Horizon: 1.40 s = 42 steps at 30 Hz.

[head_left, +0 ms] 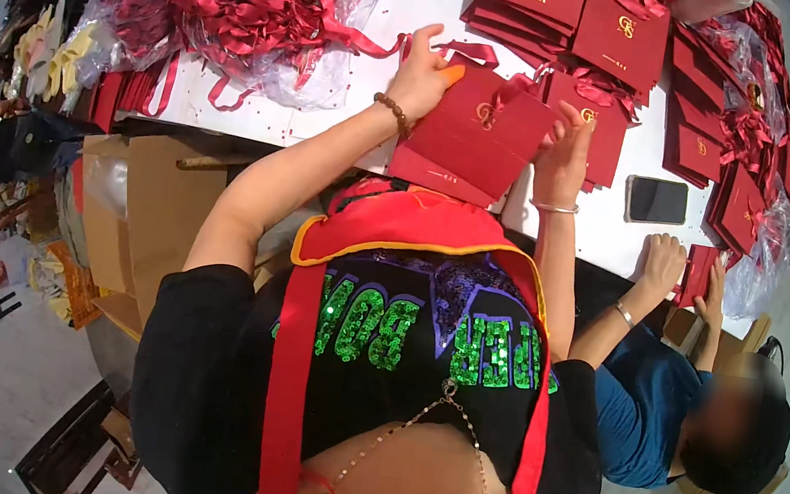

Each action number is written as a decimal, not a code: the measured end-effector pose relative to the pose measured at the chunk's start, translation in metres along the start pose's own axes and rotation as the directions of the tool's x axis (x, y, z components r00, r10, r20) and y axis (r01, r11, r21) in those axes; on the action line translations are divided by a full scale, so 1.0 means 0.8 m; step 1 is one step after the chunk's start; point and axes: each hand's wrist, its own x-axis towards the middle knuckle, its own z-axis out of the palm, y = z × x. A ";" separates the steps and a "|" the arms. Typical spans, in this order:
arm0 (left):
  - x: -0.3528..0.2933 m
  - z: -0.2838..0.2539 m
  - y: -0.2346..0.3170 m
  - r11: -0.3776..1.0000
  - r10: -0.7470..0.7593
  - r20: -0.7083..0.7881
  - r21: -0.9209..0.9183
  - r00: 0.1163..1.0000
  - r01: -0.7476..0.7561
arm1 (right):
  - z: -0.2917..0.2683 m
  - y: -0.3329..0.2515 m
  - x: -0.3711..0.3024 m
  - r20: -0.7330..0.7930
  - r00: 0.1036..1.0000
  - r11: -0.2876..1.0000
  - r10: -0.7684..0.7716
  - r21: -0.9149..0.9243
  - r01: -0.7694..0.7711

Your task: Tying red ribbons onto small red gift bags at a workstation.

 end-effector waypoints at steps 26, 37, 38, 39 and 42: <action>0.010 -0.079 -0.050 0.372 0.255 0.069 0.914 0.965 -0.164 | 0.023 0.024 0.018 0.353 0.853 -0.055 -0.385 -0.931 0.360; -0.003 -0.070 -0.014 0.848 0.349 0.133 0.377 0.928 -0.373 | 0.033 0.008 0.052 -0.020 0.964 0.298 -0.264 -0.952 0.062; -0.011 -0.064 -0.007 0.893 0.312 0.138 0.296 0.940 -0.340 | 0.035 0.011 0.050 -0.018 0.965 0.297 -0.262 -0.953 0.063; -0.017 -0.059 -0.003 0.929 0.276 0.147 0.213 0.950 -0.303 | 0.035 0.015 0.047 0.167 0.906 0.192 -0.390 -0.947 0.258; -0.028 -0.045 0.006 0.901 0.302 0.197 0.259 0.933 -0.347 | 0.050 0.020 0.034 0.539 0.710 0.033 -0.453 -0.786 0.618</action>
